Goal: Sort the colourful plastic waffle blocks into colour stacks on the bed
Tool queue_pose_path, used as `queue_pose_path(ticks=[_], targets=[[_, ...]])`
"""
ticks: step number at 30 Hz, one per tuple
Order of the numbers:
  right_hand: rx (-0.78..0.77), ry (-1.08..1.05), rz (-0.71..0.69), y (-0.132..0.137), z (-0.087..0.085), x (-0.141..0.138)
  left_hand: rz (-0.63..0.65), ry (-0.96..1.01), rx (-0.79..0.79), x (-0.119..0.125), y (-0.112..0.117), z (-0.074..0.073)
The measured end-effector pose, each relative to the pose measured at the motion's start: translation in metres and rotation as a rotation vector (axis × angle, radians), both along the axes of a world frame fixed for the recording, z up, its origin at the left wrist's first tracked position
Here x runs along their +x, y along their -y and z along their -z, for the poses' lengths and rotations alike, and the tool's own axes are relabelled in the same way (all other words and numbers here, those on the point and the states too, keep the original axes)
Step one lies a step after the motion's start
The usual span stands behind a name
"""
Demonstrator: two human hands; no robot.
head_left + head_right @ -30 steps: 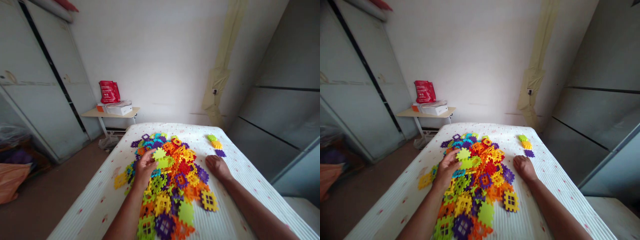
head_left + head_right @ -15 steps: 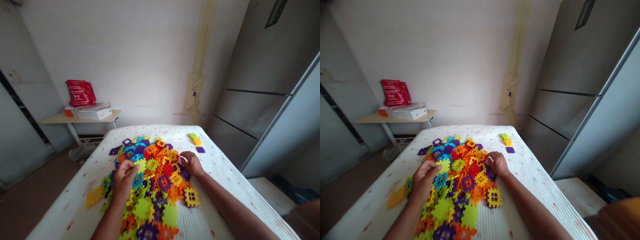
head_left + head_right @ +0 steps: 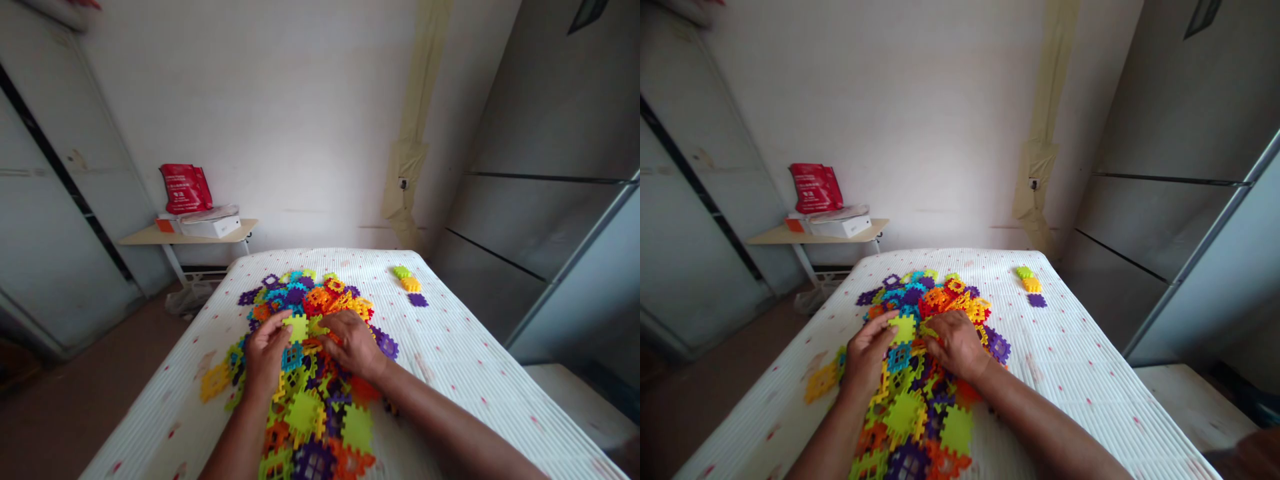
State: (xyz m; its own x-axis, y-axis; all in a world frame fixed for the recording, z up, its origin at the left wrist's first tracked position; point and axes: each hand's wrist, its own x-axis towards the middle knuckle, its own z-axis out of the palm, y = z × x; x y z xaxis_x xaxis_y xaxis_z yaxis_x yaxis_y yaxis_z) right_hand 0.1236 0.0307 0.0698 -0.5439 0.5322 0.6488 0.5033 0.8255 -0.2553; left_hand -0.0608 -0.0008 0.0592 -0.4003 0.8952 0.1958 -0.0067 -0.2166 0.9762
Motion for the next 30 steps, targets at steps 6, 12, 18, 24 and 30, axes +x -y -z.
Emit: queue_pose_path(ticks=[6, 12, 18, 24, 30], targets=[[-0.061, 0.04, 0.021, 0.009, -0.001, -0.006, 0.0, 0.063, 0.058, 0.001, -0.003, 0.006], [-0.072, 0.051, 0.033, 0.016, 0.0, -0.012, 0.008, 0.048, 0.104, 0.004, -0.004, 0.005], [-0.011, 0.082, 0.075, 0.019, 0.003, -0.022, -0.052, -0.025, 0.067, 0.011, 0.002, -0.002], [-0.003, 0.099, 0.165, 0.016, 0.011, -0.026, 0.037, 0.002, 0.023, 0.014, 0.002, 0.004], [-0.038, 0.041, 0.156, 0.015, 0.008, -0.024, 0.147, 0.048, -0.009, 0.014, -0.001, 0.011]])
